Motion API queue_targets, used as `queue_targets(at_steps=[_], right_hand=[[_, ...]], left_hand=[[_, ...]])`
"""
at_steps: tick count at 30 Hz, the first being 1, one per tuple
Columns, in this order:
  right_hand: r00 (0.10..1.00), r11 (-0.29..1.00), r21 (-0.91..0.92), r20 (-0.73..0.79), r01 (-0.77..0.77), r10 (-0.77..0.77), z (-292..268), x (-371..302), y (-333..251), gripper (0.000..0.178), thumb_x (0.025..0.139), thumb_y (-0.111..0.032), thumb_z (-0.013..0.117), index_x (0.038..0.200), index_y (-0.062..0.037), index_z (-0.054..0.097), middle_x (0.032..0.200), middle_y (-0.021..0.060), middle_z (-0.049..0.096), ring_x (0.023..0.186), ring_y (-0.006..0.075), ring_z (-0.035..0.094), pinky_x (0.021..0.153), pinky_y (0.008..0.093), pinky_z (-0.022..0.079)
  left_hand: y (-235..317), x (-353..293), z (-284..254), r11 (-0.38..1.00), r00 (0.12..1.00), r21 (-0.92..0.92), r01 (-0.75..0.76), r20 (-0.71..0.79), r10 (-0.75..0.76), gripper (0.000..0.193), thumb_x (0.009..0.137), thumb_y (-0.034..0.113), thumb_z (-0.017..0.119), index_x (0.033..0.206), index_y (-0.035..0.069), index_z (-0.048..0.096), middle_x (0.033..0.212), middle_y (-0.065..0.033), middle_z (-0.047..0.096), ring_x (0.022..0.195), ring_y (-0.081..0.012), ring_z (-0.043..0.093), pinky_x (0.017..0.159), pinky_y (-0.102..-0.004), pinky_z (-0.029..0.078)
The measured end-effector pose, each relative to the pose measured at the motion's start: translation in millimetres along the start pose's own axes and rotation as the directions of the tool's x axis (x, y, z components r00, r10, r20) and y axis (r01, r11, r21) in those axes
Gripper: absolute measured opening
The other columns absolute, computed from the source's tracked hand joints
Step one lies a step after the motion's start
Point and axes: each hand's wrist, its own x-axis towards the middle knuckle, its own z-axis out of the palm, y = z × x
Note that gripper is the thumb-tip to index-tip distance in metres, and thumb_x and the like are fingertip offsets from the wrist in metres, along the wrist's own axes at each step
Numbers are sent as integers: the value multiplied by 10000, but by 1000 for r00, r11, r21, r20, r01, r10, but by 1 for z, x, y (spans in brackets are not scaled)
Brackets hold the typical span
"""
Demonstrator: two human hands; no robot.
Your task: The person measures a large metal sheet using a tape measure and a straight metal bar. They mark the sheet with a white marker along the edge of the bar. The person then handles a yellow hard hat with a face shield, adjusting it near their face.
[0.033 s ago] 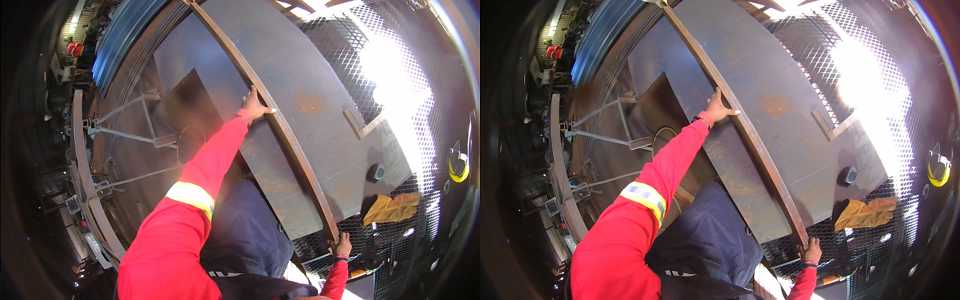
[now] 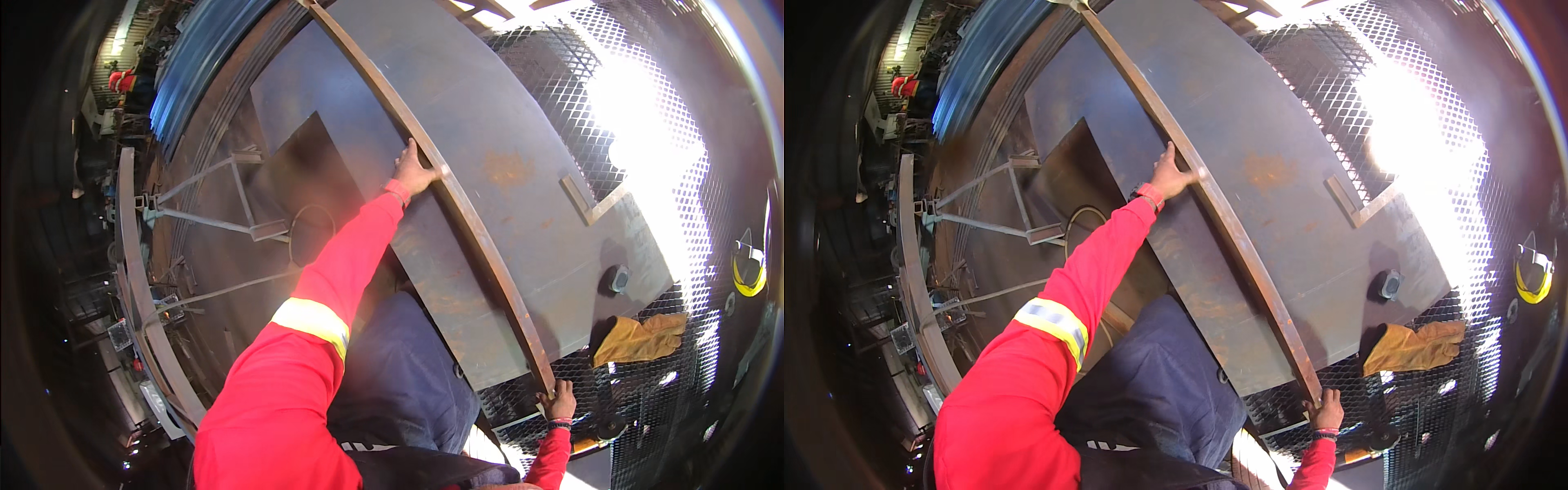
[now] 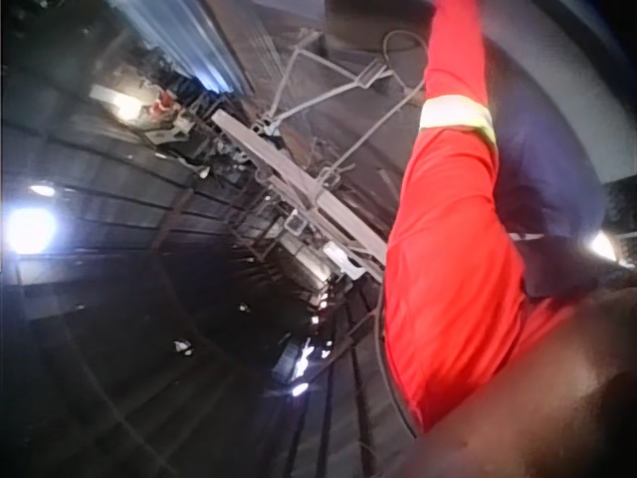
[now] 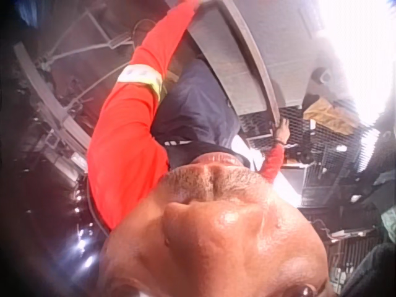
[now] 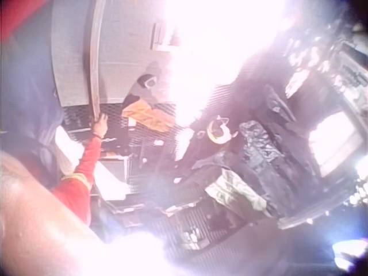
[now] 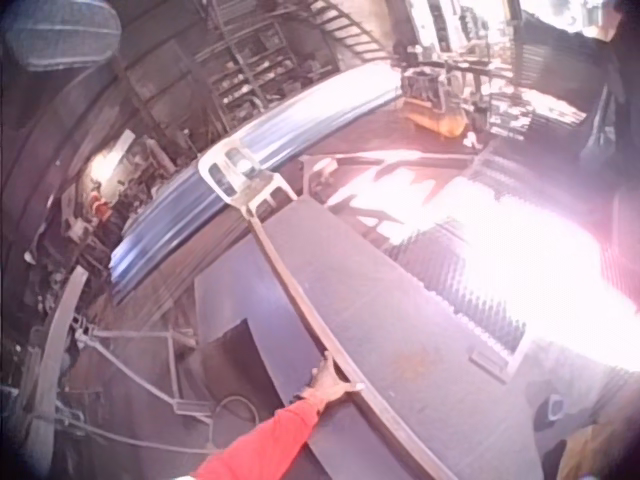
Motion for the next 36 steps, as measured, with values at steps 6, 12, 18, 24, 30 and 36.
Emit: queue_targets(at_steps=[6, 12, 18, 24, 30, 36], right_hand=[[997, 997, 28, 30, 72, -73, -7, 2, 5, 569, 580, -246, 886, 959, -49, 512, 951, 146, 526, 795, 387, 592, 662, 462, 493], [998, 999, 51, 67, 3, -6, 22, 2, 28, 604, 591, -255, 887, 1001, -56, 490, 971, 143, 524, 820, 387, 595, 681, 458, 495], [999, 994, 106, 14, -31, 29, 23, -14, 39, 568, 601, -261, 882, 963, -48, 501, 959, 149, 514, 824, 397, 585, 685, 465, 493], [1000, 996, 83, -12, 26, -25, 10, 13, 43, 571, 585, -214, 877, 981, -42, 504, 969, 150, 521, 823, 393, 584, 686, 456, 493], [999, 998, 54, 3, 41, -41, 13, 14, 54, 578, 589, -235, 875, 971, -32, 492, 973, 156, 515, 821, 388, 587, 684, 453, 494], [998, 998, 59, 66, -10, 6, 25, 7, 39, 586, 606, -249, 877, 975, -35, 476, 981, 156, 505, 841, 392, 583, 698, 464, 490]], left_hand=[[-41, 45, 20, 855, 947, -479, 200, -129, -294, 735, 799, 372, 755, 1254, -126, 463, 1028, -201, 661, 763, -248, 672, 626, -352, 551], [-25, 37, 41, 889, 977, -452, 70, -147, -152, 479, 766, 410, 774, 760, -43, 617, 691, -112, 621, 655, -210, 612, 602, -371, 483], [12, 30, 43, 939, 992, -319, 125, 31, -121, 549, 743, 415, 785, 890, -92, 633, 846, -199, 678, 786, -284, 654, 732, -400, 502], [-53, 38, 56, 785, 967, -615, 70, -151, -204, 403, 809, 257, 764, 954, -93, 625, 826, -91, 658, 700, -168, 639, 578, -300, 526], [-6, 10, 29, 773, 971, -618, 144, -63, -231, 562, 803, 276, 780, 1117, -119, 533, 989, -143, 635, 816, -186, 646, 604, -288, 564], [-1, 7, 26, 778, 974, -615, 126, -72, -214, 576, 782, 283, 801, 1106, -113, 538, 944, -130, 651, 770, -175, 657, 588, -281, 573]])
